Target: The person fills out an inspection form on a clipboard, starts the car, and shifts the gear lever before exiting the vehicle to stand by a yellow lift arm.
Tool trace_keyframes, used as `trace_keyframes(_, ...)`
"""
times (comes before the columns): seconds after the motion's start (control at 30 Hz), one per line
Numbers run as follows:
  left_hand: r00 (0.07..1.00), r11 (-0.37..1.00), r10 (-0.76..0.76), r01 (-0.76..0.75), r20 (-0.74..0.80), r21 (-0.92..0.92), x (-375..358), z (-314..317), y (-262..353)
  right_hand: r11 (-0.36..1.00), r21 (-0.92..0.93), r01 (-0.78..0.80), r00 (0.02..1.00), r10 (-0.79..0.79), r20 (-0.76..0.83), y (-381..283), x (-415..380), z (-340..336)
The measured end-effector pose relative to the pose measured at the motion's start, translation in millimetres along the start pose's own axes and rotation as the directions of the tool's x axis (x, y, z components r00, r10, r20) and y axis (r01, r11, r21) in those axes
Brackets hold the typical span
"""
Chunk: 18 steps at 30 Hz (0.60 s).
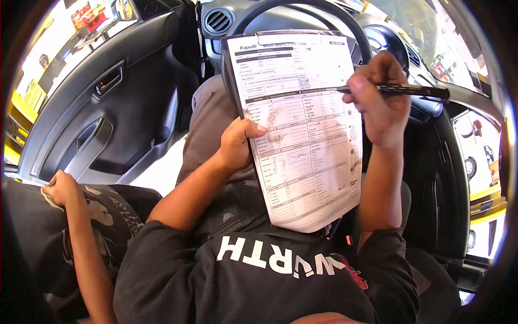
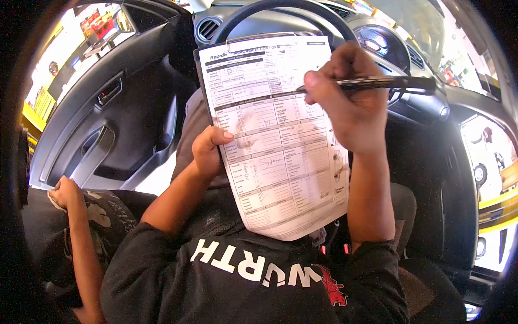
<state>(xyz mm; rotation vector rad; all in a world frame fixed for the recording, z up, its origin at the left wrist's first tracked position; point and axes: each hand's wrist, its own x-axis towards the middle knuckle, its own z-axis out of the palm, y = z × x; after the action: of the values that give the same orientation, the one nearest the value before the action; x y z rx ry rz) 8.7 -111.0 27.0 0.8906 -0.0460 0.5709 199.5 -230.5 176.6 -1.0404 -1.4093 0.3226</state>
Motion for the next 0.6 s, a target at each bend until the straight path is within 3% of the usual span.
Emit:
trace_keyframes(0.23,0.998,0.992,0.06,-0.059,0.005,-0.116,1.7,8.6,6.0,1.0,-0.025,-0.004,0.999,0.003,-0.046,-20.5,-7.6,-11.9)
trace_keyframes(0.33,0.997,0.982,0.071,-0.069,0.005,-0.174,1.3,7.7,8.6,0.997,-0.047,0.064,0.998,-0.062,0.033,-19.0,-6.3,-9.2)
trace_keyframes(0.47,0.994,0.991,0.112,-0.111,0.002,-0.074,-0.4,9.2,10.3,0.996,-0.059,0.068,0.993,-0.062,0.1,-12.7,-3.7,-2.6)
trace_keyframes(0.6,0.999,0.995,0.043,-0.045,-0.033,-0.085,-5.8,2.2,11.6,0.997,-0.074,0.014,0.986,-0.001,0.166,-3.0,-3.8,13.1)
